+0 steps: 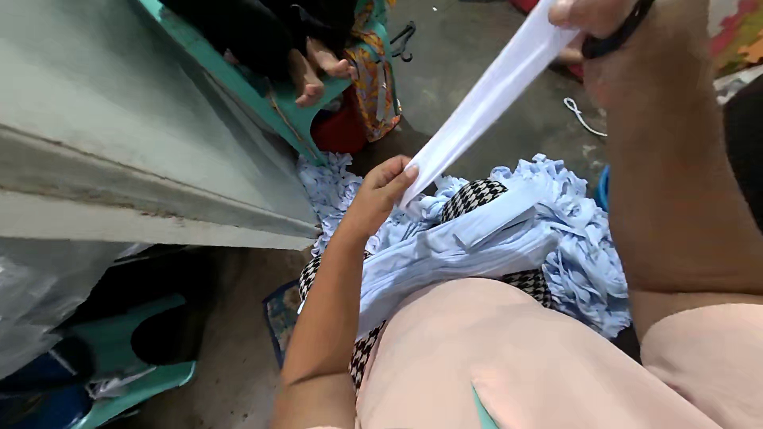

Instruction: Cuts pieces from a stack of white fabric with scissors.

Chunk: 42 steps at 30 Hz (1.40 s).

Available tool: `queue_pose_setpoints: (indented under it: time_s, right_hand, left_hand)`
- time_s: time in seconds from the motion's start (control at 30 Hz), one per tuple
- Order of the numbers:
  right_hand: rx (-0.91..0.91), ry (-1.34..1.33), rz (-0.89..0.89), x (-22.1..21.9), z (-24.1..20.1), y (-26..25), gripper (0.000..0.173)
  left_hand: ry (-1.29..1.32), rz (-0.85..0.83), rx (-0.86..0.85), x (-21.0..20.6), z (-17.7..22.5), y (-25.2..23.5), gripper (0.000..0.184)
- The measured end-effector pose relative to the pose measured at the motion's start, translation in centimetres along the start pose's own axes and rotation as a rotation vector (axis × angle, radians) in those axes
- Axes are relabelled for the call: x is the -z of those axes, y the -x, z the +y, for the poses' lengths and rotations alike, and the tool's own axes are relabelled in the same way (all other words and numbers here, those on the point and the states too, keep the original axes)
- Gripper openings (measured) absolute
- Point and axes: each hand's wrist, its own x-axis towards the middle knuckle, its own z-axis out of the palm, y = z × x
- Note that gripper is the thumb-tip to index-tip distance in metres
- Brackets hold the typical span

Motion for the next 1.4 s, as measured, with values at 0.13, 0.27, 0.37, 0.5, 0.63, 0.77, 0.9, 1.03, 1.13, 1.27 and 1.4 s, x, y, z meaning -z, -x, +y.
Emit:
queue_pose_setpoints:
  time_s: [0.13, 0.27, 0.37, 0.5, 0.63, 0.77, 0.9, 1.03, 1.13, 1.27, 1.4]
  right_hand:
    - [-0.240, 0.069, 0.101, 4.0, 3.6, 7.2, 0.030]
    - [-0.566, 0.092, 0.095, 6.2, 7.7, 13.2, 0.028]
    - [-0.689, 0.080, 0.031, 6.9, 10.0, 14.9, 0.029]
    - [-0.781, 0.081, -0.003, 7.5, 11.9, 14.7, 0.031]
    - [-0.831, 0.045, -0.070, 8.0, 13.0, 14.3, 0.025]
    - [-0.834, -0.003, -0.104, 8.3, 13.7, 14.4, 0.023]
    - [-0.836, -0.032, -0.110, 8.5, 13.9, 14.4, 0.023]
    - [-0.853, -0.032, -0.113, 8.6, 14.0, 14.5, 0.022]
    - [-0.862, -0.030, -0.129, 8.6, 14.2, 14.5, 0.021]
    - [-0.850, -0.003, -0.149, 8.6, 14.3, 14.6, 0.020]
    - [-0.846, 0.070, -0.175, 8.4, 14.4, 14.6, 0.025]
  left_hand:
    - [-0.079, 0.023, 0.160, -2.9, 0.8, 3.0, 0.019]
    - [-0.040, 0.031, 0.266, -6.0, -0.8, 4.0, 0.018]
    - [-0.017, 0.036, 0.362, -7.6, -2.1, 4.0, 0.018]
    - [-0.033, 0.041, 0.441, -8.8, -2.8, 4.0, 0.019]
    - [-0.047, 0.060, 0.441, -9.3, -2.9, 4.2, 0.018]
    - [-0.045, 0.072, 0.438, -9.6, -3.0, 4.5, 0.019]
    - [-0.006, 0.092, 0.416, -9.6, -2.8, 4.6, 0.019]
    - [0.009, 0.097, 0.402, -9.6, -2.5, 4.7, 0.020]
    - [0.016, 0.094, 0.396, -9.5, -2.6, 4.8, 0.020]
    - [0.012, 0.098, 0.409, -9.4, -3.1, 4.9, 0.020]
    - [-0.061, 0.113, 0.438, -9.3, -3.9, 4.9, 0.019]
